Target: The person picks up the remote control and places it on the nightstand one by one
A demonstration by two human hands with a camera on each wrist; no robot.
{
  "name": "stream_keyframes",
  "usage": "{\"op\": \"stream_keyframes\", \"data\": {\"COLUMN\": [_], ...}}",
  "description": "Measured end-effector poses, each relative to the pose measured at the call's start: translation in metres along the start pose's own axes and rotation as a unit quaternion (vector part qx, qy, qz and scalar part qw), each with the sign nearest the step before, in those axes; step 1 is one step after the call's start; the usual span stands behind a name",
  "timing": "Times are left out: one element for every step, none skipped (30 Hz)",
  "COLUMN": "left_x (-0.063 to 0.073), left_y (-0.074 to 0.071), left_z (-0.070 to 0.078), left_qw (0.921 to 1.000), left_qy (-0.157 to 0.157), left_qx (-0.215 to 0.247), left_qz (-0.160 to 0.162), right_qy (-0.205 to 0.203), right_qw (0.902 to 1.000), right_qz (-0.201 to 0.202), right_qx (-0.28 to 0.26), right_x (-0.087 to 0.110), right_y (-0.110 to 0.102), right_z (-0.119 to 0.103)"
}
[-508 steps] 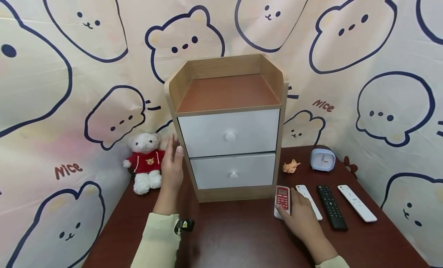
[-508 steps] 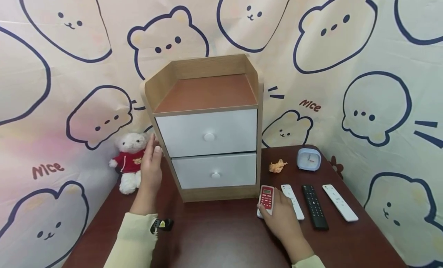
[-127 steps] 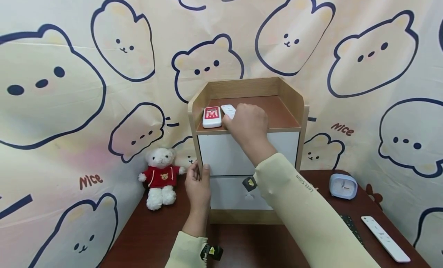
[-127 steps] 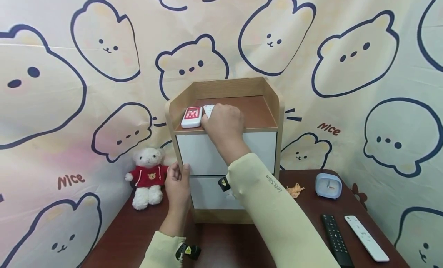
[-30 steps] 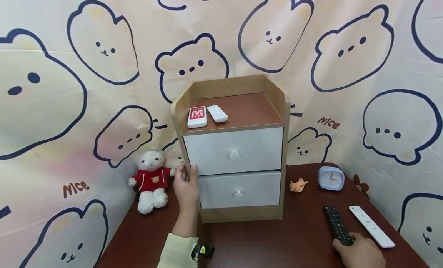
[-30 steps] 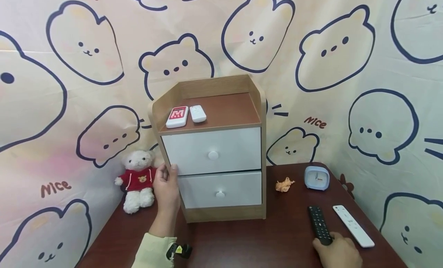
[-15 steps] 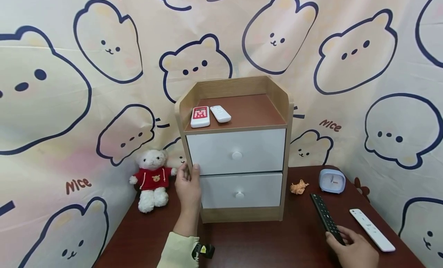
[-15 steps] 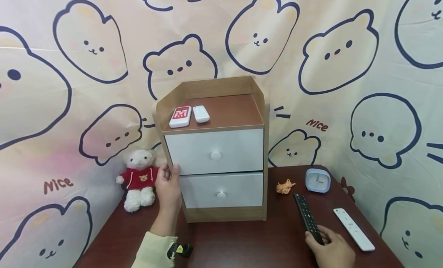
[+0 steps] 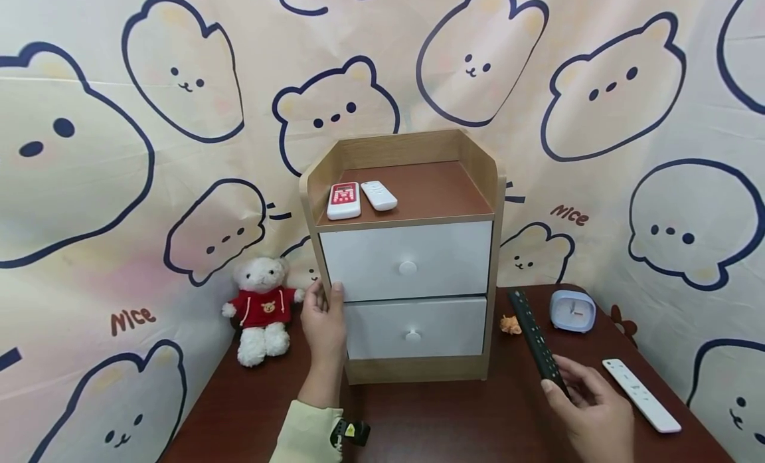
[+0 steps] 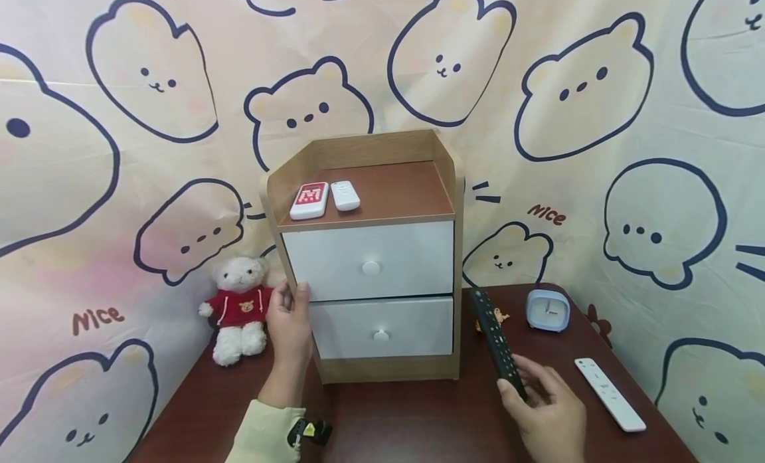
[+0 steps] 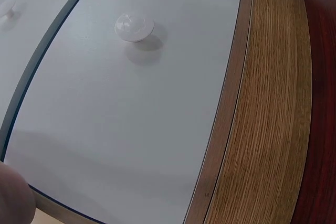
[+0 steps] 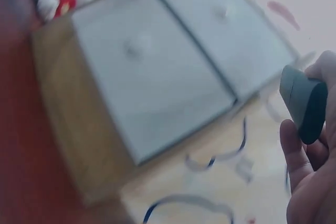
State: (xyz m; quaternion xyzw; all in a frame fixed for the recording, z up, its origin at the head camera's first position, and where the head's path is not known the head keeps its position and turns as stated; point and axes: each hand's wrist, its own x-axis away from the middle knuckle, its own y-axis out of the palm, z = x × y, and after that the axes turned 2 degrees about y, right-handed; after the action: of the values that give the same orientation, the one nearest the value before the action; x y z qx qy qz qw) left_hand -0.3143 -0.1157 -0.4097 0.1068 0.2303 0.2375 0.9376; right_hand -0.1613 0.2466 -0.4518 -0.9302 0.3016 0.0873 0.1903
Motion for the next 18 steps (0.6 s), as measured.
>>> {"op": "stream_keyframes", "data": {"left_x": [0.000, 0.000, -0.001, -0.001, -0.001, -0.002, -0.002, -0.002, -0.002, -0.002, -0.002, -0.002, -0.002, -0.002, -0.002, -0.001, -0.001, -0.001], "left_y": [-0.001, -0.001, -0.002, -0.002, -0.003, -0.003, -0.003, -0.003, -0.003, -0.004, -0.003, -0.004, -0.004, -0.004, -0.004, -0.004, -0.004, -0.004], "left_z": [0.000, 0.000, 0.000, 0.000, 0.000, -0.001, -0.001, -0.001, -0.001, -0.001, 0.000, 0.000, 0.001, 0.001, 0.002, 0.002, 0.002, 0.002], "left_qw": [1.0000, 1.0000, 1.0000, 1.0000, 1.0000, 1.0000, 1.0000, 1.0000, 1.0000, 1.0000, 1.0000, 1.0000, 0.9999, 0.9999, 0.9999, 0.9998, 0.9997, 0.9997], "left_qy": [0.000, 0.000, 0.000, -0.001, -0.001, -0.001, -0.002, -0.003, -0.004, -0.004, -0.005, -0.006, -0.007, -0.008, -0.009, -0.012, -0.014, -0.015], "left_qx": [0.001, 0.002, 0.002, 0.003, 0.003, 0.004, 0.003, 0.002, 0.001, 0.000, -0.004, -0.006, -0.008, -0.009, -0.011, -0.014, -0.017, -0.018], "left_qz": [0.001, 0.001, 0.001, 0.001, 0.000, 0.000, -0.001, -0.002, -0.003, -0.003, -0.004, -0.004, -0.005, -0.005, -0.006, -0.007, -0.009, -0.010], "right_qy": [-0.025, -0.046, -0.067, -0.086, -0.104, -0.121, -0.139, -0.156, -0.172, -0.186, -0.200, -0.211, -0.218, -0.223, -0.226, -0.228, -0.229, -0.232], "right_qw": [0.9997, 0.9988, 0.9975, 0.9958, 0.9940, 0.9918, 0.9892, 0.9862, 0.9836, 0.9807, 0.9781, 0.9761, 0.9746, 0.9738, 0.9733, 0.9728, 0.9725, 0.9717], "right_qz": [-0.003, -0.007, -0.011, -0.014, -0.017, -0.019, -0.021, -0.024, -0.025, -0.026, -0.027, -0.029, -0.032, -0.034, -0.036, -0.038, -0.040, -0.041], "right_qx": [-0.006, -0.014, -0.019, -0.026, -0.032, -0.037, -0.043, -0.049, -0.049, -0.052, -0.051, -0.045, -0.040, -0.030, -0.019, -0.008, 0.001, 0.009], "right_x": [0.001, 0.002, 0.003, 0.003, 0.003, 0.002, 0.001, -0.001, -0.002, -0.005, -0.007, -0.010, -0.013, -0.016, -0.020, -0.024, -0.027, -0.031], "right_y": [0.001, 0.003, 0.004, 0.006, 0.008, 0.010, 0.012, 0.015, 0.018, 0.021, 0.024, 0.028, 0.032, 0.036, 0.039, 0.043, 0.046, 0.050], "right_z": [-0.009, -0.018, -0.028, -0.037, -0.046, -0.055, -0.064, -0.073, -0.082, -0.091, -0.099, -0.108, -0.117, -0.126, -0.135, -0.143, -0.151, -0.160]}}
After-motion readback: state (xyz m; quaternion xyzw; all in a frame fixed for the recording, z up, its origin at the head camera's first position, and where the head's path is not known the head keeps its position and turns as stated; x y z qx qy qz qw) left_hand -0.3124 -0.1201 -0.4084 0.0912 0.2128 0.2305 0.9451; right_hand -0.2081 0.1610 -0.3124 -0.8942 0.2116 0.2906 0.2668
